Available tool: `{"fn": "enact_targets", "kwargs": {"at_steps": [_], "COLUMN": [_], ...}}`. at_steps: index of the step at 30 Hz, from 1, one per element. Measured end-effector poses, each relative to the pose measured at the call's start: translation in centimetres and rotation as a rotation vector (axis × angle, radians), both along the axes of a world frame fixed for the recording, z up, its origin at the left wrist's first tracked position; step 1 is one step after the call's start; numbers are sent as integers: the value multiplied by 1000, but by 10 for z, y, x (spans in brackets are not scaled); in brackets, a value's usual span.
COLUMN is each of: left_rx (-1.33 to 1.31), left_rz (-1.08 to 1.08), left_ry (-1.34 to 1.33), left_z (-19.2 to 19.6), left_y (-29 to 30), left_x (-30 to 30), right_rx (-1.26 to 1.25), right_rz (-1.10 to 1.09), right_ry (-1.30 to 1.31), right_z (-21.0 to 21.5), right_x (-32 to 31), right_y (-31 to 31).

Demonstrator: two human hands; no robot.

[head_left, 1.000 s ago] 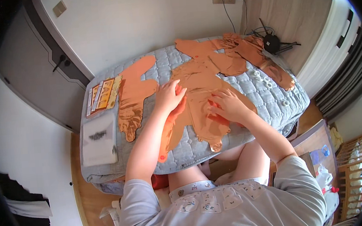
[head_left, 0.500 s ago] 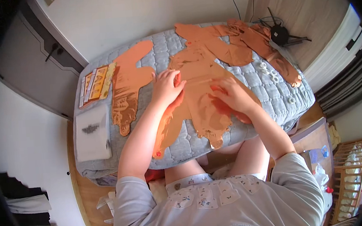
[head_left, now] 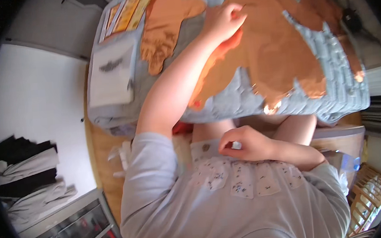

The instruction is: The person flattens and folds foil balloons by hand on a bed, then slides a folded balloon into a plastic packaging sleeve.

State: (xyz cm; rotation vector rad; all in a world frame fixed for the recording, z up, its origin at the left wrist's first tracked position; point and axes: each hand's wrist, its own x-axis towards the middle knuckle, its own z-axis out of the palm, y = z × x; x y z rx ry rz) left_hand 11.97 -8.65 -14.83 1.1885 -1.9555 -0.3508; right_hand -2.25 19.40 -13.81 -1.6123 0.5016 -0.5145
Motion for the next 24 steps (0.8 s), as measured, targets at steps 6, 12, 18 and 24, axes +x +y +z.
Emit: {"fn": "enact_targets", "kwargs": {"at_steps": [6, 12, 18, 24], "left_rx": [145, 40, -2, -36], "left_rz": [25, -22, -53, -126], "left_ry": [30, 75, 107, 120], "left_z": [12, 15, 11, 7], "left_y": [11, 16, 16, 9], "left_x": [11, -12, 15, 9], "right_rx": [-97, -106, -256, -279], "right_rz": [-94, -342, -556, -531], "right_ry": [206, 126, 137, 159], "right_z": [-181, -253, -239, -262], "right_x": [130, 209, 230, 225], "right_y": [30, 15, 14, 6]}}
